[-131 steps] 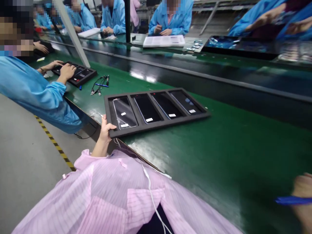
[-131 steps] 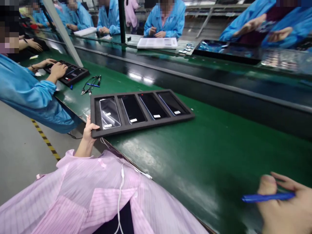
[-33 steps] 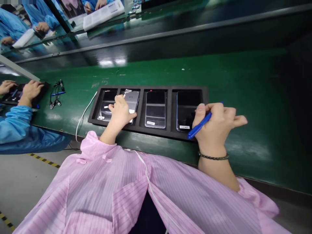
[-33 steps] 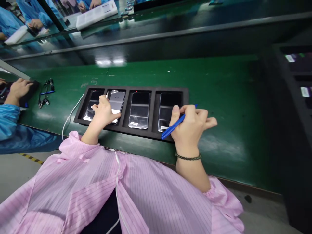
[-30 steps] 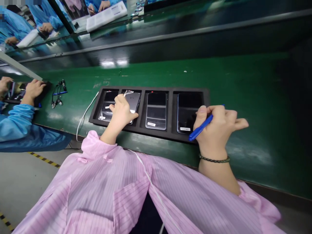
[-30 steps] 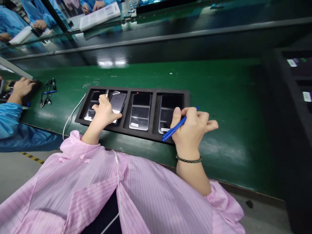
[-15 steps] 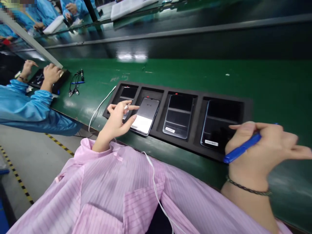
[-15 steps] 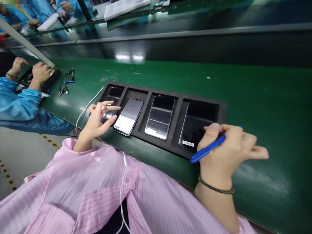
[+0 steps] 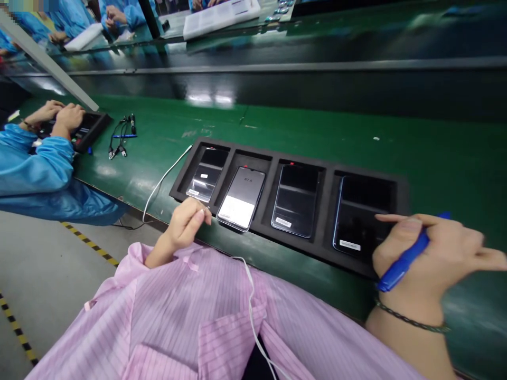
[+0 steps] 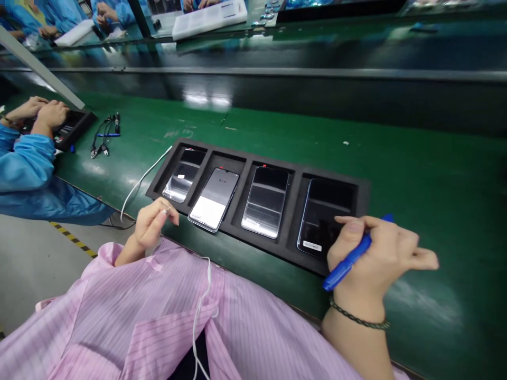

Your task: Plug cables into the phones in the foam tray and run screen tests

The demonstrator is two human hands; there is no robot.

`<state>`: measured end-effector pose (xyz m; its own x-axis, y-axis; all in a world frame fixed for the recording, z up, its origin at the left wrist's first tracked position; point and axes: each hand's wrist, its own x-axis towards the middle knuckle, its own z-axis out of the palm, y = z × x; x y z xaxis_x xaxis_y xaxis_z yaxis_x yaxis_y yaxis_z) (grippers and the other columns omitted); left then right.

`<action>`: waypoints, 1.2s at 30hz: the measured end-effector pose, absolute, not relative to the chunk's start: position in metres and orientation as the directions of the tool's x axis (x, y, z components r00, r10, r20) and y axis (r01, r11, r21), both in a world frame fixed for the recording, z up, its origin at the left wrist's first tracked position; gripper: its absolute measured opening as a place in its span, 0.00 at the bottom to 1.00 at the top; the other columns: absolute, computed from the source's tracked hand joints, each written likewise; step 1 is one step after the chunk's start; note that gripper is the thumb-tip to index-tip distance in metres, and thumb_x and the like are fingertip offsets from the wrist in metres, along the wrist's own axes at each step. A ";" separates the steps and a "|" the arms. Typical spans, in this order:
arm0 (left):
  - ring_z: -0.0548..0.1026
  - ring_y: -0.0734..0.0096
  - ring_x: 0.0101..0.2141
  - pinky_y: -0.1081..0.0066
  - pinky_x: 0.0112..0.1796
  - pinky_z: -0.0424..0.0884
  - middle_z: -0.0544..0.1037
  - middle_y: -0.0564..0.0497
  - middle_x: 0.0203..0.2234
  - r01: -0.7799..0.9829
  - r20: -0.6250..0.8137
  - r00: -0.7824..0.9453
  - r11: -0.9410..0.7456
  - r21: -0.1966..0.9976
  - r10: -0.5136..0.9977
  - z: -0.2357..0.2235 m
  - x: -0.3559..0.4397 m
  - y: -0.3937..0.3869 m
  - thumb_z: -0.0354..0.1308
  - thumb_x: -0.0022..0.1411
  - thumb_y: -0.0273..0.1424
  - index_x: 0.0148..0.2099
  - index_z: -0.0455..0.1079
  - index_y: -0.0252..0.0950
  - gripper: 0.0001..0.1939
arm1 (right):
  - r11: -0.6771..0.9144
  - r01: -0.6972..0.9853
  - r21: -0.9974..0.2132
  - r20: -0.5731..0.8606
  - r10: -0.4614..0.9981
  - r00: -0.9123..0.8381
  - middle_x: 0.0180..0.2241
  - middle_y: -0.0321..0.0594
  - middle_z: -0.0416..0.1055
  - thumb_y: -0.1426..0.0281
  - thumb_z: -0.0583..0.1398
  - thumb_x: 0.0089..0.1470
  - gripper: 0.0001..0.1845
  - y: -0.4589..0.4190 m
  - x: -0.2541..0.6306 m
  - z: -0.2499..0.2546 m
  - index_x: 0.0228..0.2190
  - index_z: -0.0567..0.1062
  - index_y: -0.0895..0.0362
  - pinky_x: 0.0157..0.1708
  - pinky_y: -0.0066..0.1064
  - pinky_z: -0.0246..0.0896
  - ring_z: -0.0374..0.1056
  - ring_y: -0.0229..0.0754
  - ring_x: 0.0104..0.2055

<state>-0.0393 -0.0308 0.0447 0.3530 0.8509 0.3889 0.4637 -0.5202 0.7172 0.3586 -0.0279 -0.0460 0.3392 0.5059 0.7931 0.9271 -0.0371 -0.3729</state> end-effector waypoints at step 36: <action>0.75 0.56 0.43 0.49 0.49 0.66 0.81 0.45 0.32 0.605 0.551 0.380 -0.650 0.460 0.743 0.018 -0.013 0.010 0.40 0.72 0.44 0.27 0.62 0.41 0.23 | -0.581 0.696 -0.422 0.179 0.699 0.692 0.25 0.37 0.56 0.49 0.48 0.46 0.19 -0.044 0.313 0.036 0.30 0.49 0.50 0.51 0.62 0.49 0.62 0.51 0.32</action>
<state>-0.0128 0.0103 0.0178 0.3796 0.7432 0.5510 0.6054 -0.6499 0.4595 0.3127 -0.0440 0.0356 0.6922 0.6992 0.1789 0.6960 -0.5811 -0.4217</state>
